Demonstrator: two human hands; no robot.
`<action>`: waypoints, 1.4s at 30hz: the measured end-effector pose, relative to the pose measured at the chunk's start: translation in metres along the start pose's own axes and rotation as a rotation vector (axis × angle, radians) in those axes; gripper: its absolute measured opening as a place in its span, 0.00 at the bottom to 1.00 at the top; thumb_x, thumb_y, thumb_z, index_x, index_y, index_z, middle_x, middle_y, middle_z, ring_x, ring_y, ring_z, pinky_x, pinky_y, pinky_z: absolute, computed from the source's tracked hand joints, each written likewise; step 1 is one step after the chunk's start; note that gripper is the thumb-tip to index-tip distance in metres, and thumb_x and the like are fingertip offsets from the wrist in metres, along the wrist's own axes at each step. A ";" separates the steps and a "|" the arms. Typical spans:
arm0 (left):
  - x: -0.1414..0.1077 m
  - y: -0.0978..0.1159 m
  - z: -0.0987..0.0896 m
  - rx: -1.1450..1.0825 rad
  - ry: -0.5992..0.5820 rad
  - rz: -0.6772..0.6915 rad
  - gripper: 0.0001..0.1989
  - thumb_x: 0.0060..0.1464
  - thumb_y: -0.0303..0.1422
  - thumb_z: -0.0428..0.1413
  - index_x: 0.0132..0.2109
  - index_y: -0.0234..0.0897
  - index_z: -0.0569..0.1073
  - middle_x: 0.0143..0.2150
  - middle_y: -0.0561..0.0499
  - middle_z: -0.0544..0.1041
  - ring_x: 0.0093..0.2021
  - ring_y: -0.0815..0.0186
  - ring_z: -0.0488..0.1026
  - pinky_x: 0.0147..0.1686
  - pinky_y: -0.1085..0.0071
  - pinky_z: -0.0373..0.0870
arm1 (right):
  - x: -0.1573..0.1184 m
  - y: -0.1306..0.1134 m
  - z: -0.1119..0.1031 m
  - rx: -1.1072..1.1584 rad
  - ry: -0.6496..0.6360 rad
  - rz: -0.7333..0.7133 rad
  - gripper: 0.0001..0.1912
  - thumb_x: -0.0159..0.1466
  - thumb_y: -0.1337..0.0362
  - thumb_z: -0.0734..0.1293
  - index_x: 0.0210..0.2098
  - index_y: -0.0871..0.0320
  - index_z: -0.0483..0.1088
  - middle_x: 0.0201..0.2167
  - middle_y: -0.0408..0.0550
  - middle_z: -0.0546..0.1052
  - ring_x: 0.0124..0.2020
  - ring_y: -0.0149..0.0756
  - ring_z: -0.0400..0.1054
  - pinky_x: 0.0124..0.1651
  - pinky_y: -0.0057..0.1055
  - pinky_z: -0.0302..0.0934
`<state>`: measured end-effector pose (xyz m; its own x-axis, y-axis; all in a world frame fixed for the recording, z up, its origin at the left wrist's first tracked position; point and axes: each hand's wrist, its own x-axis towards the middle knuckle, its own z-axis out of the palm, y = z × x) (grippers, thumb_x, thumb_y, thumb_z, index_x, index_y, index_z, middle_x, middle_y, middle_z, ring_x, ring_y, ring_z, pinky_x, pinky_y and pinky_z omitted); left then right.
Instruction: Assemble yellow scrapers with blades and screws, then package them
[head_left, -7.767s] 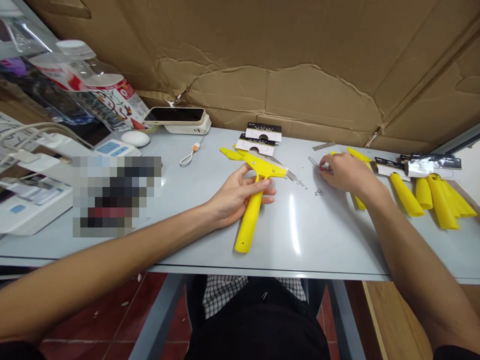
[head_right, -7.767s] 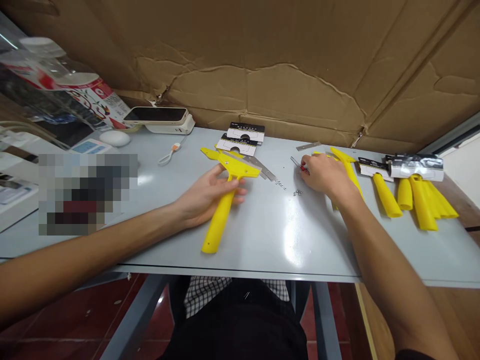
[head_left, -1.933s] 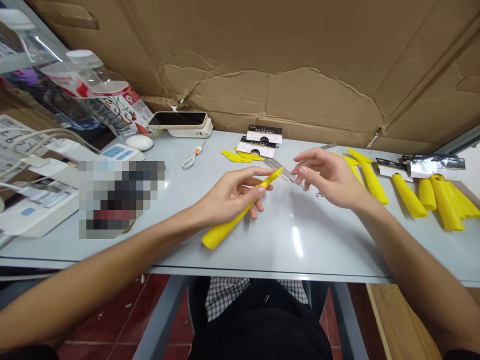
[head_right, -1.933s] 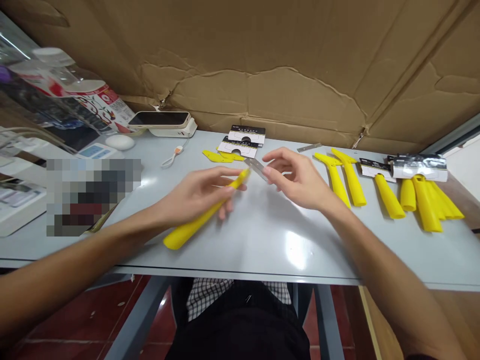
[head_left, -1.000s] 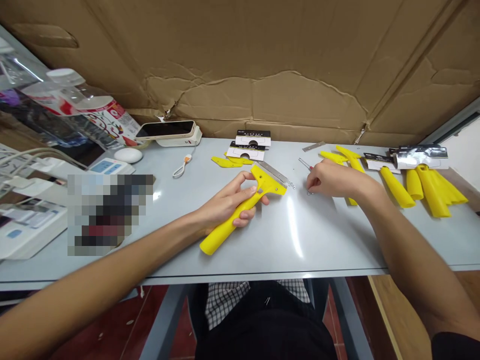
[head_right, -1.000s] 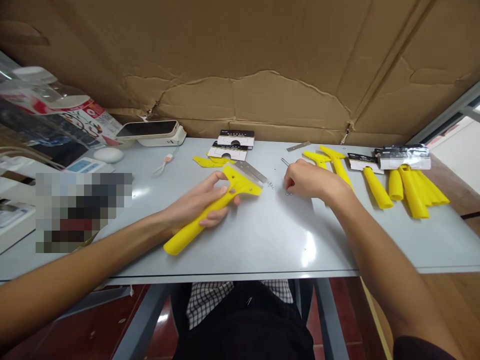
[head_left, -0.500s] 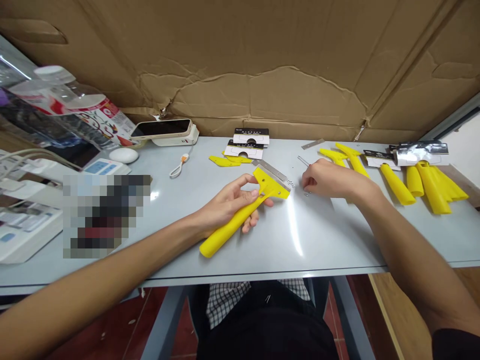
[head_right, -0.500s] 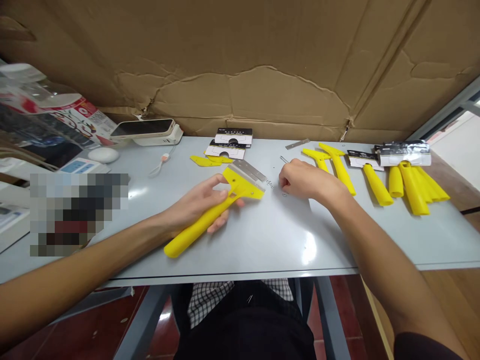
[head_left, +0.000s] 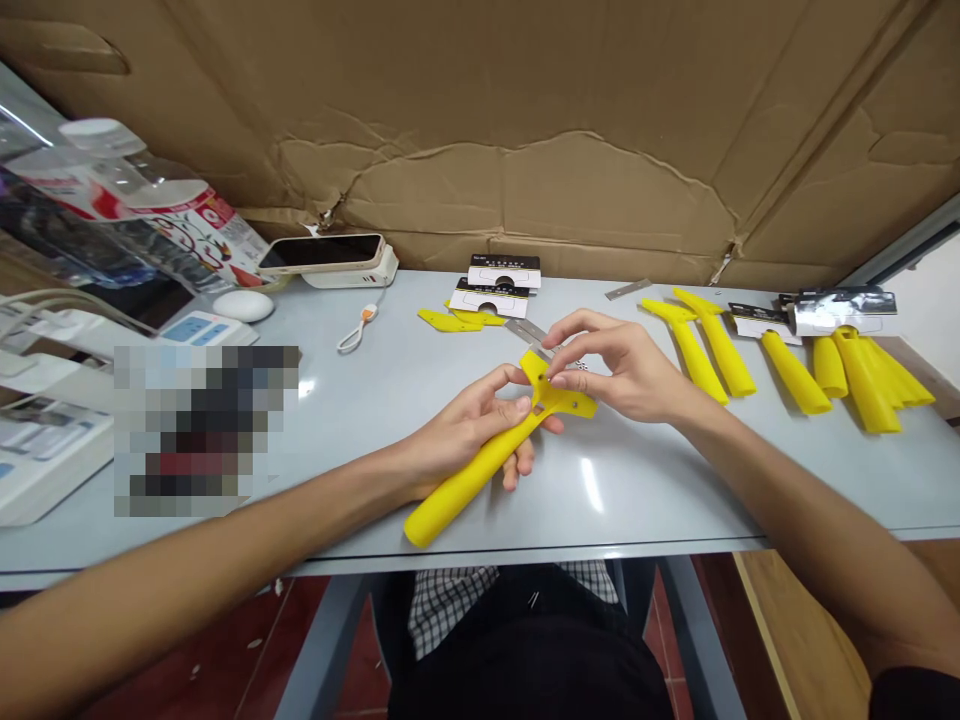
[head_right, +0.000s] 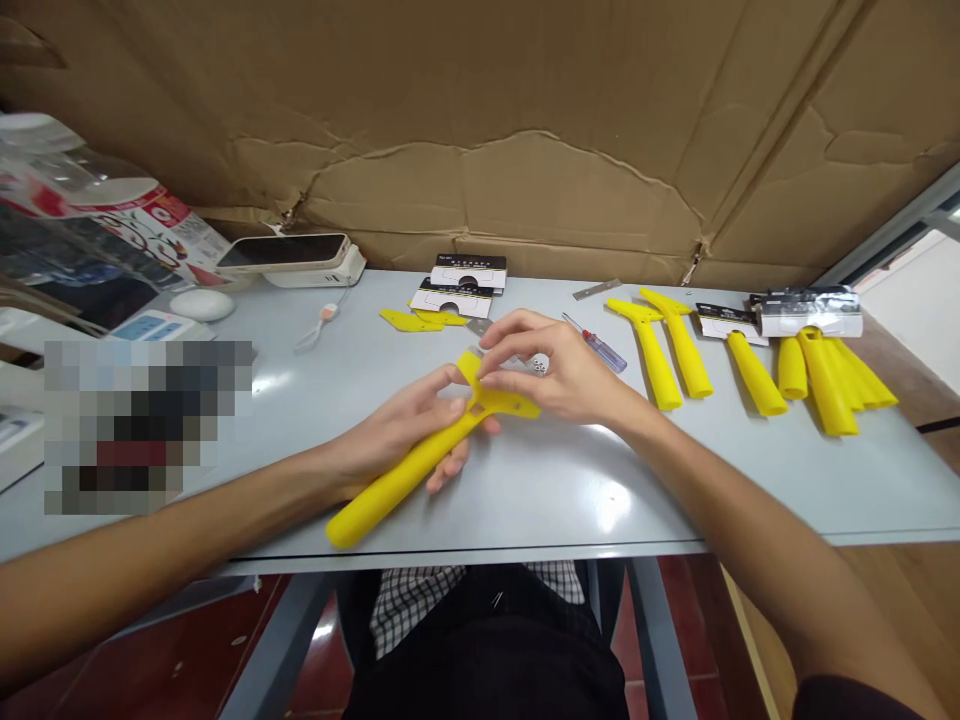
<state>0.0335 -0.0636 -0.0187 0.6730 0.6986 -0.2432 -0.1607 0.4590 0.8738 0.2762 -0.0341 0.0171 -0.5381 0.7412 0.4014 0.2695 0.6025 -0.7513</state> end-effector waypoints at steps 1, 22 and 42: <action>0.000 0.000 0.001 -0.015 -0.003 -0.014 0.18 0.69 0.40 0.61 0.54 0.43 0.60 0.46 0.47 0.85 0.25 0.69 0.80 0.20 0.74 0.76 | 0.000 0.001 0.004 0.051 -0.001 0.028 0.07 0.68 0.56 0.76 0.38 0.51 0.84 0.51 0.49 0.80 0.53 0.43 0.75 0.58 0.44 0.68; -0.002 0.000 0.004 -0.034 -0.025 -0.015 0.18 0.69 0.42 0.61 0.54 0.43 0.61 0.44 0.49 0.84 0.23 0.72 0.75 0.17 0.78 0.70 | 0.000 0.009 0.017 0.264 0.016 0.253 0.07 0.64 0.56 0.78 0.36 0.52 0.84 0.54 0.52 0.78 0.52 0.42 0.73 0.51 0.42 0.68; -0.001 -0.002 0.001 -0.061 -0.041 -0.026 0.16 0.70 0.41 0.60 0.52 0.45 0.60 0.43 0.49 0.82 0.20 0.78 0.67 0.15 0.82 0.59 | -0.002 0.006 0.025 0.222 0.060 0.258 0.09 0.65 0.58 0.76 0.39 0.56 0.80 0.49 0.52 0.79 0.50 0.42 0.75 0.48 0.40 0.70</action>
<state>0.0339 -0.0664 -0.0199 0.7064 0.6635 -0.2468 -0.1857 0.5101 0.8398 0.2590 -0.0393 -0.0010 -0.4252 0.8808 0.2083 0.2072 0.3187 -0.9249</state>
